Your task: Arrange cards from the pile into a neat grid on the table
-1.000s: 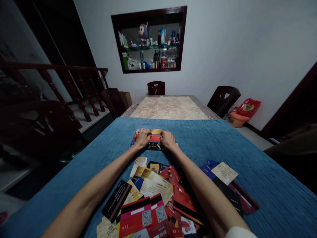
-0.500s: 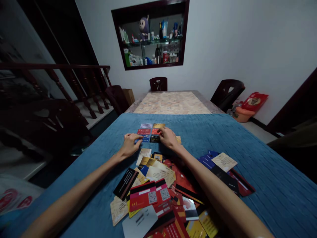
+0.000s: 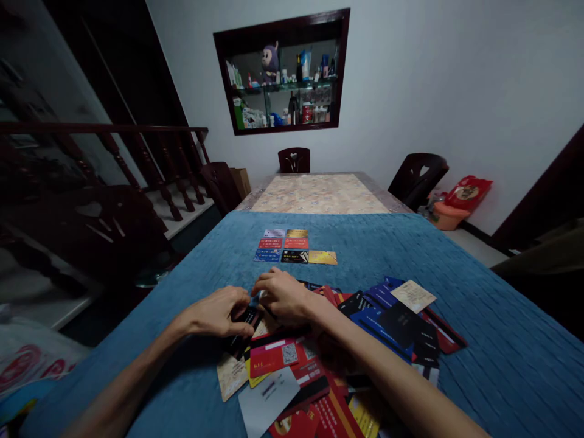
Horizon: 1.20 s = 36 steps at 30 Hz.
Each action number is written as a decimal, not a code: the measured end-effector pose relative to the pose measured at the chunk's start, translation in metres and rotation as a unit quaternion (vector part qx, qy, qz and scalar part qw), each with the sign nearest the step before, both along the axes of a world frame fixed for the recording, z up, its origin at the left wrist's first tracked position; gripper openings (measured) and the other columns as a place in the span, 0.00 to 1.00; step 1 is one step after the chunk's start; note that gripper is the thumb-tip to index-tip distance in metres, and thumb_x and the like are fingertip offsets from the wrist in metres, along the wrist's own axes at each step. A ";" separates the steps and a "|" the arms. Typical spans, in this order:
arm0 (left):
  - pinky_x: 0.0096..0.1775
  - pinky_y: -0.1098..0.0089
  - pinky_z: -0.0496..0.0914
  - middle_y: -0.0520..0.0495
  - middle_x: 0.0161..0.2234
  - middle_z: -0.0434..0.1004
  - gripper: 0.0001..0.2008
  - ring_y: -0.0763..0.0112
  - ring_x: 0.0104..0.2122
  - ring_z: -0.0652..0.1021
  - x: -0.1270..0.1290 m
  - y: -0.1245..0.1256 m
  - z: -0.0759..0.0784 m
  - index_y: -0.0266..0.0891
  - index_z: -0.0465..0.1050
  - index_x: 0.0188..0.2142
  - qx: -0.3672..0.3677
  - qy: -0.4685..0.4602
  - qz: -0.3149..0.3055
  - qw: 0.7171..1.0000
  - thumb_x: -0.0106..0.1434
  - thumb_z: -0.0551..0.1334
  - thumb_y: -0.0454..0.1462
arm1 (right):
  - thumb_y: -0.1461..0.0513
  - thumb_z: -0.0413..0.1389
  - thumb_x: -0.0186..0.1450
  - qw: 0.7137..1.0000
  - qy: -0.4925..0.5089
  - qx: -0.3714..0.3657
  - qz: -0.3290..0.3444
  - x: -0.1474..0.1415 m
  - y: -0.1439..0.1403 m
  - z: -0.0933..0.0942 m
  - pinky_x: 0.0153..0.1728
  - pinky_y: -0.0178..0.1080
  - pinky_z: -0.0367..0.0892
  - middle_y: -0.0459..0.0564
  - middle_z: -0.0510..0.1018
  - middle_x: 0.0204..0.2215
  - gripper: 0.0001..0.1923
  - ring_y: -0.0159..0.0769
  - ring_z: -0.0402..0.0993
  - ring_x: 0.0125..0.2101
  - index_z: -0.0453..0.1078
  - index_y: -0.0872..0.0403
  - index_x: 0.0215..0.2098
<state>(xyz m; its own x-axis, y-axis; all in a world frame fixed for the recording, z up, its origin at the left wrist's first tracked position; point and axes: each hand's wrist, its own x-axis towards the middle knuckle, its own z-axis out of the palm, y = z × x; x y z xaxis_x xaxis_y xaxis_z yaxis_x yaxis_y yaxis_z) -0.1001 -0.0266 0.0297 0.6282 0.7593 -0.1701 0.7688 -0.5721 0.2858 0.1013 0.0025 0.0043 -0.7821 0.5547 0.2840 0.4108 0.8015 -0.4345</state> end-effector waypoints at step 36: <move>0.27 0.74 0.61 0.52 0.24 0.73 0.06 0.74 0.24 0.69 -0.011 0.005 -0.002 0.36 0.73 0.28 0.008 -0.085 0.023 0.996 0.51 0.57 0.33 | 0.61 0.52 0.70 0.995 -0.040 0.075 -0.058 -0.007 -0.003 -0.023 0.39 0.40 0.58 0.53 0.80 0.38 0.10 0.40 0.68 0.42 0.75 0.53 0.41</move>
<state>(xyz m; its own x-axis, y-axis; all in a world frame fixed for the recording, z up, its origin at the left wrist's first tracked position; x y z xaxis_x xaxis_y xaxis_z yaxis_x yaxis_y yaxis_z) -0.1115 -0.0212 0.0279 0.6117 0.7894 -0.0518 0.7357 -0.5435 0.4040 0.0944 -0.0007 -0.0186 -0.7384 0.5995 0.3090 0.5334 0.7995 -0.2763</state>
